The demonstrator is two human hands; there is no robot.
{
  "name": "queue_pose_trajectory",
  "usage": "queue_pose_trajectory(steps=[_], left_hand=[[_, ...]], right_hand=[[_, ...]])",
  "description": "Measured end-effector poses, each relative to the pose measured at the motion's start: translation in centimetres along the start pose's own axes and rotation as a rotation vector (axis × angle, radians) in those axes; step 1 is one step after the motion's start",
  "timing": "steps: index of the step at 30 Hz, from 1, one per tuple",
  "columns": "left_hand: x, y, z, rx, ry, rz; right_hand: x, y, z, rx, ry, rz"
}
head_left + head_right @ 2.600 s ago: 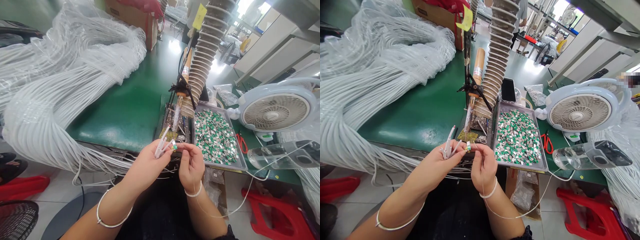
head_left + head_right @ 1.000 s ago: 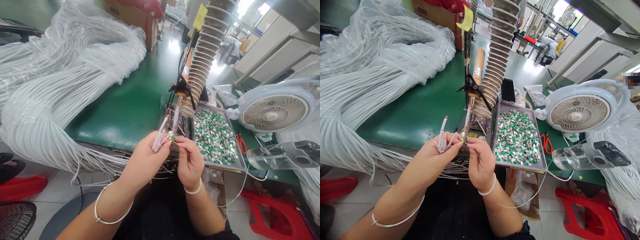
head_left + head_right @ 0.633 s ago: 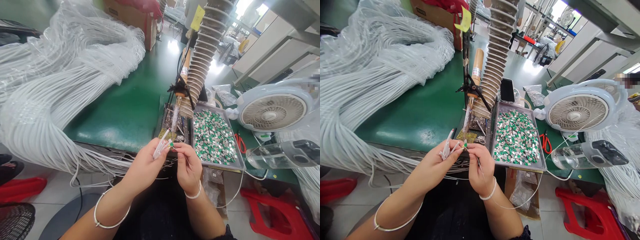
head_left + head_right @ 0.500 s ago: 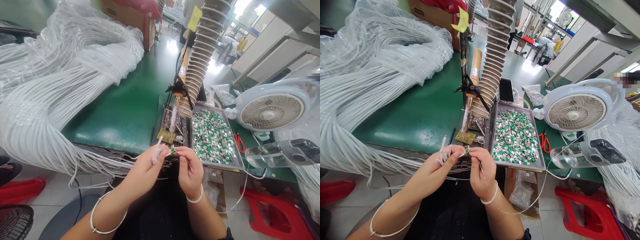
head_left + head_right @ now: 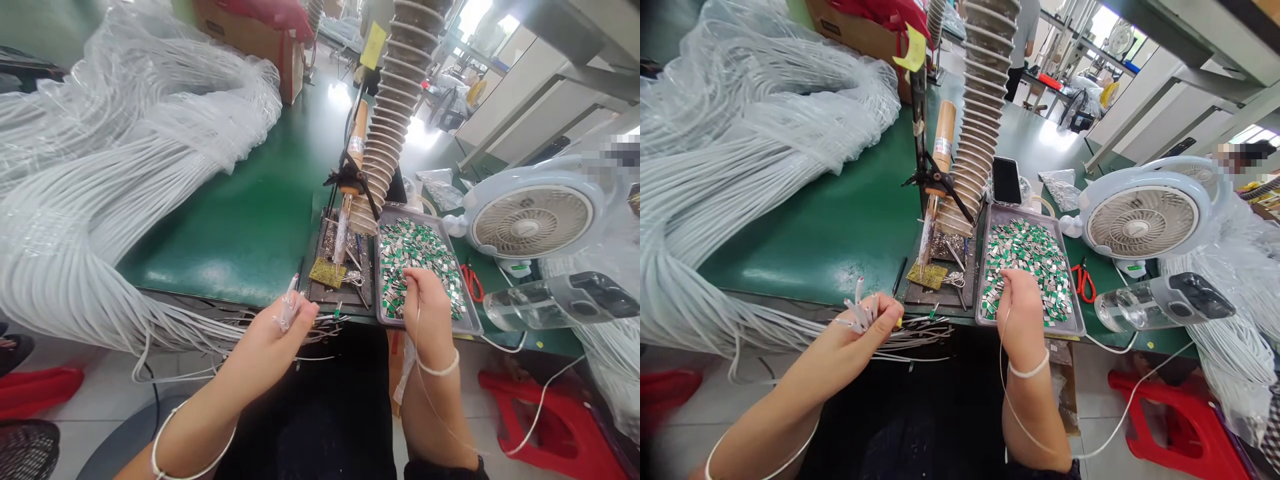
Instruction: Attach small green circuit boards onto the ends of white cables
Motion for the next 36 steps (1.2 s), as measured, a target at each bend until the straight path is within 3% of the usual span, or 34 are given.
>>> queue_pose_trajectory(steps=[5, 11, 15, 22, 27, 31, 36], left_hand=[[-0.6, -0.7, -0.3, -0.045, 0.116, -0.199], [-0.5, -1.1, -1.5, -0.041, 0.309, -0.269], [-0.9, -1.3, -1.7, -0.019, 0.412, -0.281], [-1.7, -1.3, -1.8, -0.016, 0.375, -0.307], [-2.4, -0.7, -1.1, -0.109, 0.338, -0.356], [-2.8, -0.3, -0.7, -0.139, 0.215, -0.313], [-3.4, 0.0, -0.2, -0.162, 0.095, -0.295]], right_hand=[[-2.0, -1.2, 3.2, 0.043, 0.170, -0.237], [-2.9, -1.0, 4.2, 0.025, 0.255, -0.312], [-2.4, -1.0, 3.2, 0.037, 0.222, -0.257], [-0.3, -0.1, 0.8, -0.046, 0.000, -0.037], [0.0, 1.2, -2.2, -0.052, -0.324, 0.067], [0.1, 1.6, -4.8, 0.027, -0.581, 0.172], [-0.1, 0.9, -7.3, 0.172, -0.587, 0.162]])
Point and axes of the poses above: each hand's wrist, its own y-axis away from the middle knuckle, its own x-axis out of the back of the hand, z = x × y, the point moved 9 cm from there along -y, towards the middle knuckle, and after that the axes turned 11 degrees about x, right-handed, at the moved point
